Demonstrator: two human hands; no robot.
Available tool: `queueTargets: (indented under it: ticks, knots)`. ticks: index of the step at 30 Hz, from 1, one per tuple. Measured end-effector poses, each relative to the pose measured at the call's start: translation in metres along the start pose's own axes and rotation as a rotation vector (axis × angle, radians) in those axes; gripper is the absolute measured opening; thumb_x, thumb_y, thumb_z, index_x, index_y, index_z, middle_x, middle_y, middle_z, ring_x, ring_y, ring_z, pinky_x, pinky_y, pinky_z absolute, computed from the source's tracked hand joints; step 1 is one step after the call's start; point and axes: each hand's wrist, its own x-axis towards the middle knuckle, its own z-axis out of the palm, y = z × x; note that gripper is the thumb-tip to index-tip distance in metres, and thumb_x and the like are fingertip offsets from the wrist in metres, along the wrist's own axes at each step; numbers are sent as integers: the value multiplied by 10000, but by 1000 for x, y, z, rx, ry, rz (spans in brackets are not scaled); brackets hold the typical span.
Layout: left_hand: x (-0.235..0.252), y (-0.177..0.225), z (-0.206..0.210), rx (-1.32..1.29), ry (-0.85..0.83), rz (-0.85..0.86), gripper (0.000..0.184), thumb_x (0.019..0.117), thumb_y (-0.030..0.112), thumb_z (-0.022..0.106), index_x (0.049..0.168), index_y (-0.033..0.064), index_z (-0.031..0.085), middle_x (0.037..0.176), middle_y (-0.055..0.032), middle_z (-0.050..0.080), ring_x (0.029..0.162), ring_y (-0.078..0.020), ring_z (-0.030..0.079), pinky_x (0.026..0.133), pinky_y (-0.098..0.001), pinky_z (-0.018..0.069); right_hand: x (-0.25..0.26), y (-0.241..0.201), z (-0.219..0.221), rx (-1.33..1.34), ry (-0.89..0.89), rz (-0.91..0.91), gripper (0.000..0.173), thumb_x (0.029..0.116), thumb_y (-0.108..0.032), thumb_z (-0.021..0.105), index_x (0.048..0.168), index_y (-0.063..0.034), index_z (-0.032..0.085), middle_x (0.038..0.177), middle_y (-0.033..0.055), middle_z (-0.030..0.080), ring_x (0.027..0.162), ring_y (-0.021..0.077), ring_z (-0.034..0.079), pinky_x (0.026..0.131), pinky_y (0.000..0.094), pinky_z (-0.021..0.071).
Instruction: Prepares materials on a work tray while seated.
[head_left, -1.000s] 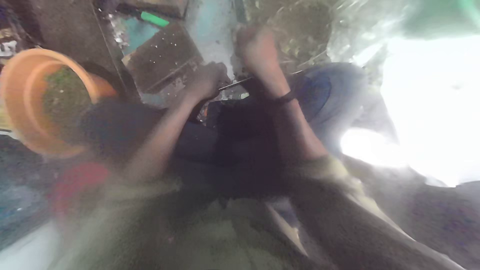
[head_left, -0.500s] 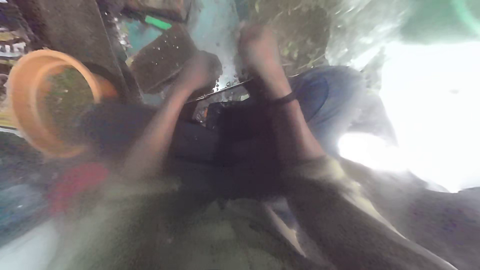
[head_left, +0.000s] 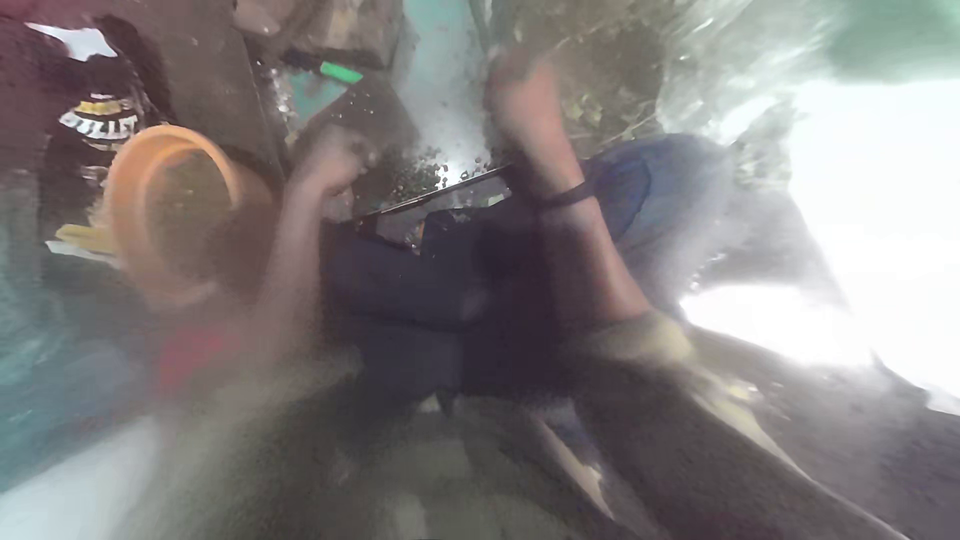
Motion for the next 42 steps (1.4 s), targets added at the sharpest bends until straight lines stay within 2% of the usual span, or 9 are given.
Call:
queueTargets:
  ticks: [2,6,10,16,21,26,31,39,42]
  knots:
    - [-8,-2,9,206,46,-106,292,1000,271,669,1150,33,746,1152,-257,713,1121,-449,673,994,-699,493,0,-1,-1,13,-2,-7,333,1122,-263,411,1008,-81,666,815,5,602,739,111,598,718,355,522]
    - [-19,6,45,327,17,-230,368,944,361,719,1111,35,746,1136,-278,711,1118,-487,668,936,-743,490,4,5,4,47,11,-25,305,1111,-239,427,1003,-72,658,814,5,607,726,118,598,709,366,525]
    - [-12,15,62,347,-5,-245,394,909,267,747,1072,-86,683,1162,-326,676,1121,-508,658,920,-727,509,3,5,6,14,15,10,330,1107,-282,438,1004,-68,666,839,38,625,770,158,622,740,409,527]
    - [-2,7,65,170,61,-86,228,975,213,677,1114,51,757,1125,-238,725,1098,-435,683,965,-680,515,-2,2,4,-8,17,27,379,1124,-312,392,1047,-59,664,890,72,639,826,197,639,782,446,524]
    - [-11,16,55,206,190,-174,292,958,241,696,1148,23,738,1155,-251,718,1124,-441,684,973,-666,523,-1,4,3,-10,6,-17,365,1125,-293,387,1084,-55,661,884,74,634,811,187,640,777,427,534]
    - [-3,14,74,151,44,-85,299,983,224,667,1224,51,706,1202,-233,704,1154,-413,669,996,-656,510,0,6,4,8,5,30,390,1118,-321,391,1018,-67,669,882,72,654,806,204,652,757,463,537]
    - [-7,30,59,119,226,-146,322,998,259,664,1190,6,716,1192,-260,703,1157,-432,674,1012,-642,510,-3,6,2,-14,-8,23,416,1134,-329,361,1107,-59,677,960,93,677,890,212,670,831,462,537]
    - [20,71,64,-67,121,289,306,1008,151,651,1300,65,685,1254,-146,713,1180,-276,678,1072,-504,513,1,5,1,-52,9,33,385,1111,-325,404,1134,-58,680,1008,113,686,926,232,674,847,483,542]
    - [40,99,94,-19,128,424,411,935,158,746,1316,23,671,1311,-208,675,1256,-349,635,1112,-533,483,-2,4,-2,-40,22,11,377,1117,-315,401,1137,-61,680,994,107,679,908,226,662,838,479,537]
